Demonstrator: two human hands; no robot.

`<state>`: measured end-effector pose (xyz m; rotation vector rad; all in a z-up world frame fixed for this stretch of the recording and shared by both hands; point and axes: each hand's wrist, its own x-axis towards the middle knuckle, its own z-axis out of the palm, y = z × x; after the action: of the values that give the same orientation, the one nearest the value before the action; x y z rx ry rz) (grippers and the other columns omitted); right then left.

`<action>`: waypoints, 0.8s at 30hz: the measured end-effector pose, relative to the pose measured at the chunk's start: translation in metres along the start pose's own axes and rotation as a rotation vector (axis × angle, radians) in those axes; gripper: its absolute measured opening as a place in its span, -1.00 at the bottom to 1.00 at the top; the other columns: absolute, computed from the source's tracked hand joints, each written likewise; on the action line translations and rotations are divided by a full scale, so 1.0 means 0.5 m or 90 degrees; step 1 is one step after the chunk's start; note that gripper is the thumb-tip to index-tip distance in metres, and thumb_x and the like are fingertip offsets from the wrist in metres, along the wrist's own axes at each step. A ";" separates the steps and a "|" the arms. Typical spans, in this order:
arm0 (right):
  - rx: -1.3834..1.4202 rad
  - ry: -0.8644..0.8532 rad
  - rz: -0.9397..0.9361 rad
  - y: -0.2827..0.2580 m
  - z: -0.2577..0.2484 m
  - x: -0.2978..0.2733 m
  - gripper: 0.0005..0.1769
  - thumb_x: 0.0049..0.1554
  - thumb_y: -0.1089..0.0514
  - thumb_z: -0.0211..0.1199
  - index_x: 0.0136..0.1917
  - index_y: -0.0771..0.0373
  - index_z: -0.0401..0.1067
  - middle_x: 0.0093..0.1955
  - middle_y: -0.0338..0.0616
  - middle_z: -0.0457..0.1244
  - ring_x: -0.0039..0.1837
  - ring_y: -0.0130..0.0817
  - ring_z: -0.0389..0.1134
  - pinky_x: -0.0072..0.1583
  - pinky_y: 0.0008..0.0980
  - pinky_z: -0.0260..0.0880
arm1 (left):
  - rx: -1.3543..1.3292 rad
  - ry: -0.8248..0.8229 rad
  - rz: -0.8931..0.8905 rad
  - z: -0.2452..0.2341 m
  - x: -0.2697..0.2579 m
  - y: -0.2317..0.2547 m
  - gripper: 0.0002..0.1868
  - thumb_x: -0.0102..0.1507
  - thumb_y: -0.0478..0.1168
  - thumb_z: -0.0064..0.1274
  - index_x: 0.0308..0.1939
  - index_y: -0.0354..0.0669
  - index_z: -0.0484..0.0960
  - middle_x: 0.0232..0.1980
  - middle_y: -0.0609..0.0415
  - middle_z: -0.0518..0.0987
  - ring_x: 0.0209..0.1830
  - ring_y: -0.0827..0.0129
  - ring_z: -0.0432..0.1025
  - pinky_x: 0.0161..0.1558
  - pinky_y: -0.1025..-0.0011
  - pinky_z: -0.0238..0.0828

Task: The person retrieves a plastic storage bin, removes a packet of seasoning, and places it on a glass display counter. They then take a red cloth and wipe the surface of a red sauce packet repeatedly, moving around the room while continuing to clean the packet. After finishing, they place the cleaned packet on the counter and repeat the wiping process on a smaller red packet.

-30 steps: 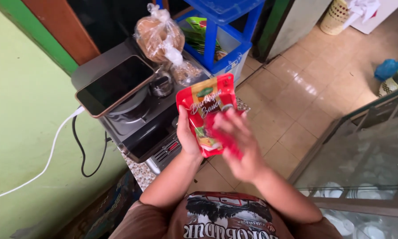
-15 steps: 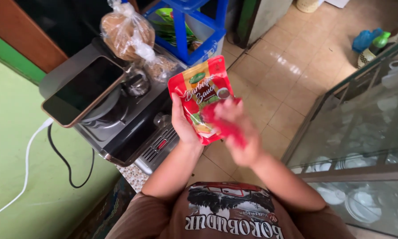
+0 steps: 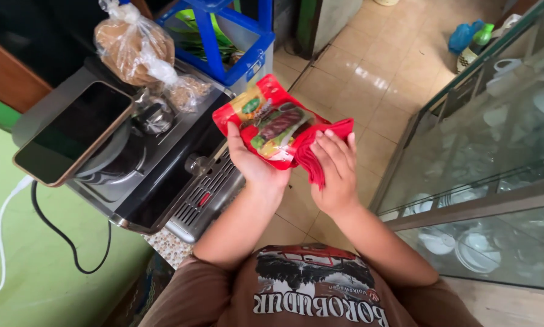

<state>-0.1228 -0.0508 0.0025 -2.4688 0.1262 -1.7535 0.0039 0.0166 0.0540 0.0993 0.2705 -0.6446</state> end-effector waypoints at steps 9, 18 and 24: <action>0.115 -0.033 -0.113 -0.047 -0.017 -0.010 -0.58 0.19 0.15 0.21 0.29 0.32 0.44 0.35 0.19 0.26 0.41 0.28 0.28 0.48 0.23 0.09 | 0.046 -0.042 0.056 0.001 -0.022 -0.020 -0.45 0.23 0.12 0.18 0.06 -0.28 0.62 0.02 -0.24 0.64 0.03 -0.18 0.54 0.20 -0.13 0.47; 0.153 -0.061 0.039 -0.020 -0.050 0.008 -0.67 0.14 0.32 0.23 0.17 0.53 0.42 0.39 0.38 0.22 0.47 0.37 0.18 0.49 0.31 0.03 | 0.022 -0.127 0.023 0.000 -0.029 -0.055 -0.25 0.24 0.28 0.13 0.23 -0.27 0.54 0.20 -0.28 0.56 0.22 -0.21 0.45 0.33 -0.19 0.31; 0.217 -0.117 0.049 -0.049 -0.081 0.008 -0.72 0.13 0.19 0.31 0.11 0.33 0.53 0.28 0.13 0.36 0.39 0.13 0.35 0.52 0.18 0.08 | 0.052 -0.137 0.035 -0.022 0.050 -0.077 -0.43 0.30 0.12 0.11 0.16 -0.29 0.60 0.13 -0.24 0.61 0.12 -0.22 0.51 0.26 -0.14 0.41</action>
<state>-0.1595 -0.0288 0.0229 -2.3234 -0.0853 -1.3771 -0.0025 -0.0268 0.0362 0.1151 0.0340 -0.6055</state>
